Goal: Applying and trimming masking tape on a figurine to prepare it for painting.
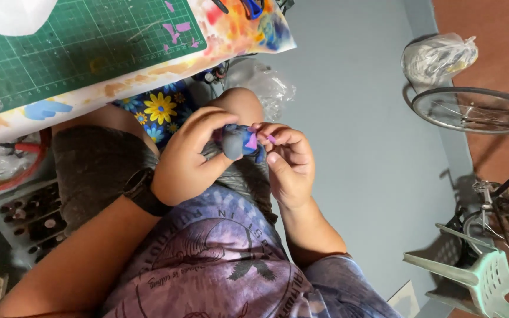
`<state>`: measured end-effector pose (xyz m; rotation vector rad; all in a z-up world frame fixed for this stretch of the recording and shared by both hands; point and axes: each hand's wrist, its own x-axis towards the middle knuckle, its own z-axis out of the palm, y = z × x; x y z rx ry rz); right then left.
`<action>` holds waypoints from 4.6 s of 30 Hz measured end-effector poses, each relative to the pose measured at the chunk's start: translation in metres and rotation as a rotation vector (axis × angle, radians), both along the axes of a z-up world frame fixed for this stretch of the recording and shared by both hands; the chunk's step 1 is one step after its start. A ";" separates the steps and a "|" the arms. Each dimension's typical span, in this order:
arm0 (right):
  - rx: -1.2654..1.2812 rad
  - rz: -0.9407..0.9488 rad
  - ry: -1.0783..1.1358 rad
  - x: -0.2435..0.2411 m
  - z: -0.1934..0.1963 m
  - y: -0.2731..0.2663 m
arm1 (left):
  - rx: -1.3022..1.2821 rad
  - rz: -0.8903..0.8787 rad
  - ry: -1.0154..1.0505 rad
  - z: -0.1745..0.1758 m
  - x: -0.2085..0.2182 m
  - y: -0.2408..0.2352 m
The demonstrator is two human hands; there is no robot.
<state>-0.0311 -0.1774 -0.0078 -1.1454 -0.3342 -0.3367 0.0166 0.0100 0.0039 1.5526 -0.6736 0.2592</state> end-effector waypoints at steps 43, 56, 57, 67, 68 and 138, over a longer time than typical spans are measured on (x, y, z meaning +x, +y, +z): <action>-0.669 -0.463 -0.463 -0.061 -0.030 -0.013 | 0.280 0.656 -0.866 -0.003 -0.021 -0.034; -0.601 -0.103 -0.461 -0.036 -0.013 -0.041 | 0.229 -0.313 -0.128 -0.015 -0.022 -0.004; -0.620 -0.063 -0.428 -0.035 -0.012 -0.045 | 0.253 -0.278 -0.133 -0.018 -0.022 -0.007; -0.407 0.136 0.073 -0.019 0.056 -0.062 | 0.040 -0.181 -0.201 -0.045 -0.018 -0.050; -0.447 0.109 0.205 -0.018 0.062 -0.060 | 0.071 -0.208 -0.211 -0.050 -0.018 -0.053; -0.155 0.016 0.383 -0.053 0.001 -0.027 | 0.347 -0.263 -0.216 -0.063 -0.033 -0.016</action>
